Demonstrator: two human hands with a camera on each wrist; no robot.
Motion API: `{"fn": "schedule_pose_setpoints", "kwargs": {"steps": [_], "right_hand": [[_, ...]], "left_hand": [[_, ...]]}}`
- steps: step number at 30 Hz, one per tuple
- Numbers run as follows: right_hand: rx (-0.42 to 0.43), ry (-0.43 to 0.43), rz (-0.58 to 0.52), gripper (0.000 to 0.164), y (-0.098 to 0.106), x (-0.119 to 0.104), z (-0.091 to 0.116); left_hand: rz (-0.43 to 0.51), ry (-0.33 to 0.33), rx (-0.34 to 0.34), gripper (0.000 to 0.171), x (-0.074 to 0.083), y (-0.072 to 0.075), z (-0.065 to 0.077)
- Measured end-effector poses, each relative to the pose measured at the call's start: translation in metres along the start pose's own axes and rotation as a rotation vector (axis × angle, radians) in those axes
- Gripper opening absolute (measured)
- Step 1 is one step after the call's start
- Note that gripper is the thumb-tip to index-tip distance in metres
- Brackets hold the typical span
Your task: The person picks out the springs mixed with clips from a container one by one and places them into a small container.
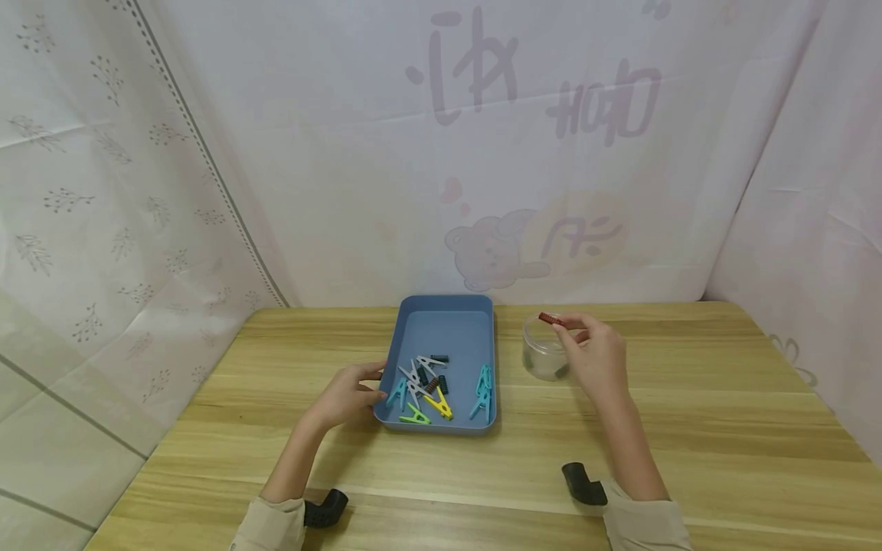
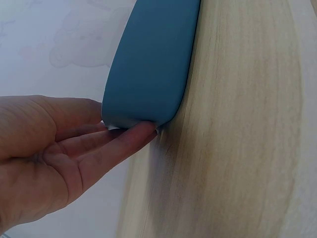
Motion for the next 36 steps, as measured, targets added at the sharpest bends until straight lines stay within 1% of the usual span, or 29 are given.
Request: {"fn": "schedule_pose_setpoints", "kwargs": {"steps": [6, 15, 18, 27, 36], "right_hand": [[0.008, -0.008, -0.005, 0.025, 0.004, 0.003, 0.0], [0.012, 0.022, -0.016, 0.025, 0.005, 0.007, 0.001], [0.007, 0.021, -0.016, 0.025, 0.005, 0.008, 0.002], [-0.016, 0.0, 0.009, 0.024, 0.001, 0.013, 0.002], [-0.075, -0.017, 0.039, 0.026, -0.004, 0.011, 0.004]], "left_hand": [[0.006, -0.001, 0.0, 0.059, -0.001, 0.0, 0.0], [0.0, -0.013, 0.003, 0.059, 0.001, 0.0, 0.0], [-0.001, -0.013, 0.004, 0.059, 0.001, 0.0, 0.0], [-0.008, -0.002, 0.005, 0.059, 0.0, 0.001, 0.0], [-0.007, -0.003, 0.006, 0.059, 0.001, 0.001, 0.0]]}}
Point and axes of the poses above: each hand's wrist, its own z-axis away from the middle knuckle, its own y-axis out of the back of the hand, x = y × z, the point moved 9 cm from there along -z, towards the middle knuckle, and after that the axes turned 6 degrees about -x, right-handed, at the moved point
